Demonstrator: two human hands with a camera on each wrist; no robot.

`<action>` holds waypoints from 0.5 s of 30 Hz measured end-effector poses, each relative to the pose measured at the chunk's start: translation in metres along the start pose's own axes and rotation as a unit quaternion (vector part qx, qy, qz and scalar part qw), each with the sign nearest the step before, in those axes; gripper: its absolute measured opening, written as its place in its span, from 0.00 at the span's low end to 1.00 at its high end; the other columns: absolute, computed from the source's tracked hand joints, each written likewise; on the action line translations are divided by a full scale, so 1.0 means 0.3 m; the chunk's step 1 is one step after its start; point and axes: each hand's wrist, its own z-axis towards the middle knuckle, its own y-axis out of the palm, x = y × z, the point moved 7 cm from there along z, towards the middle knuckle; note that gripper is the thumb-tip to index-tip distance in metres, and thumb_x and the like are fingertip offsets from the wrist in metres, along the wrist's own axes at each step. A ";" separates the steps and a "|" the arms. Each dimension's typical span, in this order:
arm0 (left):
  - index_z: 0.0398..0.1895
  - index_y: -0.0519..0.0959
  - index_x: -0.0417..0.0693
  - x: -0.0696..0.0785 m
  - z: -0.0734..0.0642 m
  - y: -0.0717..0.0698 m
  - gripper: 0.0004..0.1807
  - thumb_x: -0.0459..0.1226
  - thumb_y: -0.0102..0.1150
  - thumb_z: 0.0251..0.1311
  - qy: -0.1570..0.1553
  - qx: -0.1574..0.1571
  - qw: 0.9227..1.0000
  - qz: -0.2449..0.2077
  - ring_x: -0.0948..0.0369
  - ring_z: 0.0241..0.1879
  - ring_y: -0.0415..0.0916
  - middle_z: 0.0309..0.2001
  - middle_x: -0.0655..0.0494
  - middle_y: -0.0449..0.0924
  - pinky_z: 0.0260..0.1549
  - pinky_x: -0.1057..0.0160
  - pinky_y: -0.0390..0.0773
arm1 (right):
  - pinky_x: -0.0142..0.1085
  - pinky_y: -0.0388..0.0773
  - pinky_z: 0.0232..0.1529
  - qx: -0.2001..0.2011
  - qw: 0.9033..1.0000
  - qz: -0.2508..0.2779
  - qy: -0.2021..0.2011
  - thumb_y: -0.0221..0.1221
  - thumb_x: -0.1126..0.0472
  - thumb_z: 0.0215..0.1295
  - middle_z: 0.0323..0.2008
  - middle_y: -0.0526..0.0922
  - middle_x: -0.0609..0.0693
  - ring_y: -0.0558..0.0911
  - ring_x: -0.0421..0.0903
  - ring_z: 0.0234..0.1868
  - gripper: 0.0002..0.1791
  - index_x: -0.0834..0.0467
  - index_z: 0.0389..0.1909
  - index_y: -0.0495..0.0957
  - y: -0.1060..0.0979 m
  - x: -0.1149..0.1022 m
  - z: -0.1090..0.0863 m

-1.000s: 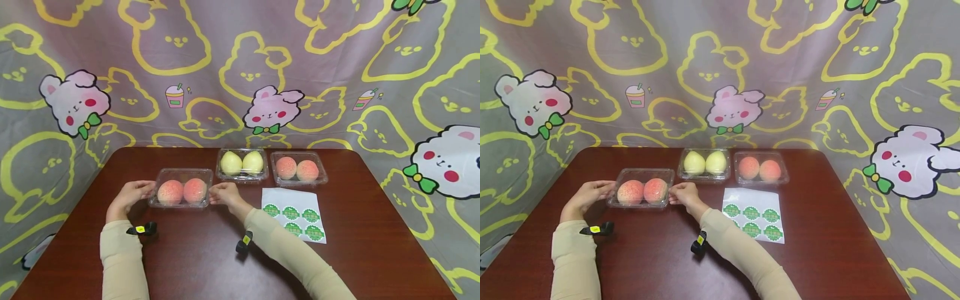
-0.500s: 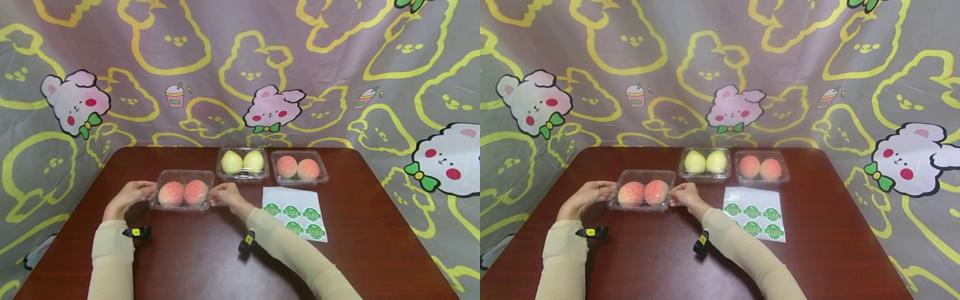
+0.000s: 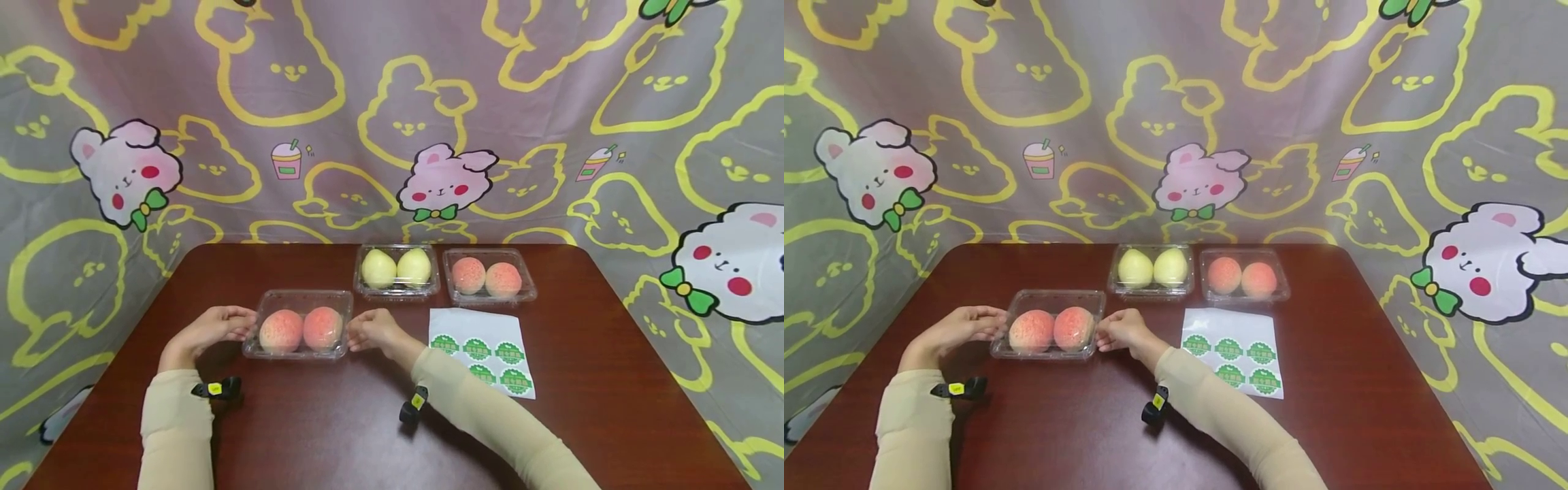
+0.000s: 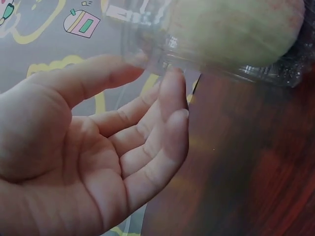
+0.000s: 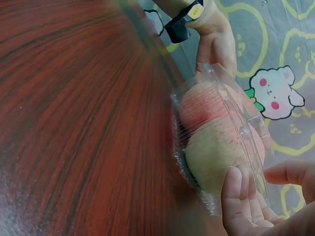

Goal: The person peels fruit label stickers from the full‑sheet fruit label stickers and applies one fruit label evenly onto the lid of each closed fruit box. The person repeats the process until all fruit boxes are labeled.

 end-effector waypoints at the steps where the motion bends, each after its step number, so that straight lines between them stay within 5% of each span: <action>1: 0.61 0.66 0.24 -0.003 0.002 -0.001 0.31 0.45 0.52 0.69 -0.001 0.003 1.000 0.005 0.67 0.39 0.81 0.48 0.40 0.83 0.42 0.65 0.84 | 0.35 0.85 0.29 0.000 1.000 0.000 0.000 0.53 0.71 0.64 0.20 0.79 0.50 0.79 0.39 0.18 0.13 0.76 0.46 0.74 -0.001 0.001 -0.001; 15: 0.61 0.65 0.21 0.006 0.013 0.008 0.31 0.41 0.54 0.68 -0.002 0.002 1.000 -0.019 0.69 0.38 0.81 0.48 0.43 0.82 0.41 0.67 0.84 | 0.33 0.84 0.28 -0.002 1.000 0.002 -0.006 0.54 0.72 0.63 0.19 0.79 0.49 0.79 0.38 0.17 0.14 0.78 0.45 0.75 -0.006 0.003 0.008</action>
